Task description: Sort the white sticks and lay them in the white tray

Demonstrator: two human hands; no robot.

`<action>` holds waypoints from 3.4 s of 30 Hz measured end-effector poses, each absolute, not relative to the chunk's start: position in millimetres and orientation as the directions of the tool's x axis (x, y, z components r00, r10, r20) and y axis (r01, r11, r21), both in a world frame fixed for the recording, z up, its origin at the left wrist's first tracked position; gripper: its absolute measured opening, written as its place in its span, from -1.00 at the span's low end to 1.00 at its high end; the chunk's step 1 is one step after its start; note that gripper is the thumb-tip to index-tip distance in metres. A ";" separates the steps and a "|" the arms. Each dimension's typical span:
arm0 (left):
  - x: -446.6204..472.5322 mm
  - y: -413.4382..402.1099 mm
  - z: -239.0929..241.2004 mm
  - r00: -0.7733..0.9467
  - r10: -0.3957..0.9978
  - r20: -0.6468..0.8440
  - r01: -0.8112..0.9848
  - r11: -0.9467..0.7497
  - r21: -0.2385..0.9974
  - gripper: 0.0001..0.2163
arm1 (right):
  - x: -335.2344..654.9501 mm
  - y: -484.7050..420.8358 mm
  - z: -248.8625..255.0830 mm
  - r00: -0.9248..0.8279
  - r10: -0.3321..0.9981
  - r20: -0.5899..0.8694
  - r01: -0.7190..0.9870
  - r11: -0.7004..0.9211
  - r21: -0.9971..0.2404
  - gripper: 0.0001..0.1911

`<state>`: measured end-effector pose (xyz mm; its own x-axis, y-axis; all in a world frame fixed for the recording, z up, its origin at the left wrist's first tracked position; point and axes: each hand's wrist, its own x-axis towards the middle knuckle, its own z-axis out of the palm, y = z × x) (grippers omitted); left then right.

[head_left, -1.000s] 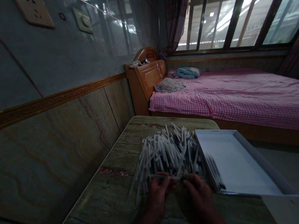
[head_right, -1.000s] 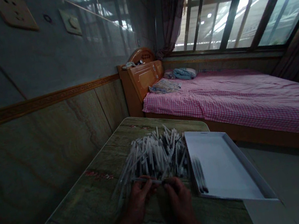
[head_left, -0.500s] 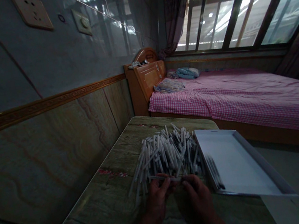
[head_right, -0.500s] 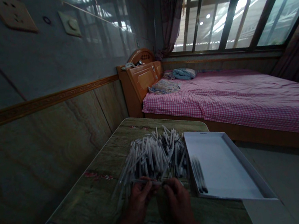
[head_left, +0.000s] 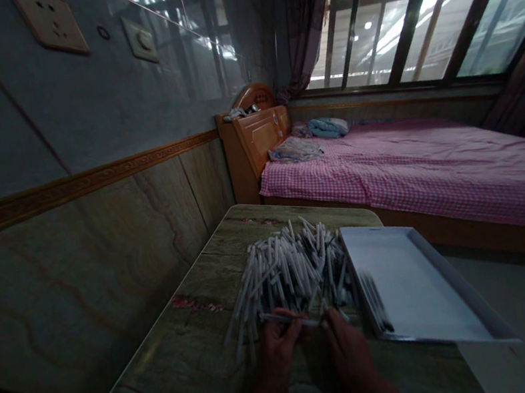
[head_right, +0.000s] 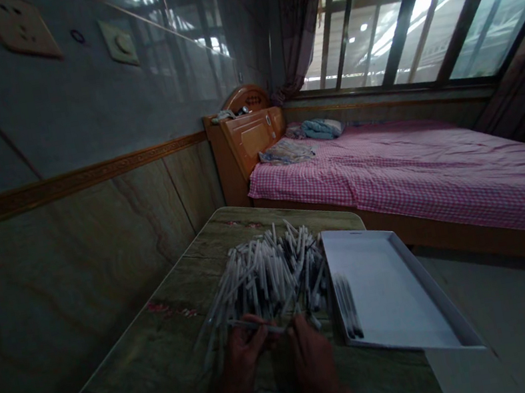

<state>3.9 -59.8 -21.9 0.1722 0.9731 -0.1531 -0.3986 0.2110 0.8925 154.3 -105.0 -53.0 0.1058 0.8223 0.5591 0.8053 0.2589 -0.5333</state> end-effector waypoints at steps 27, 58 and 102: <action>-2.4 -53.0 -6.9 0.187 0.977 -0.102 -0.321 0.159 0.934 -0.61 | 154.2 -102.4 -34.4 0.060 0.896 0.439 0.736 0.257 -0.626 -0.54; -50.8 -38.3 21.8 0.055 0.998 -0.006 0.157 -0.003 0.988 -0.86 | 159.1 -94.2 -2.9 0.523 0.852 0.021 -0.035 0.046 -0.998 -0.54; 6.2 -81.3 6.2 0.526 0.850 0.030 0.634 -0.415 0.653 -0.71 | 162.9 -91.7 -18.3 0.624 0.780 -0.041 0.006 -0.058 -0.998 -0.56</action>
<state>6.2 -81.3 6.2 0.5256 0.8502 0.0301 0.6335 -0.4148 0.6531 162.9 -91.7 -18.3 0.6243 0.7801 -0.0414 0.0063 -0.0580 -0.9983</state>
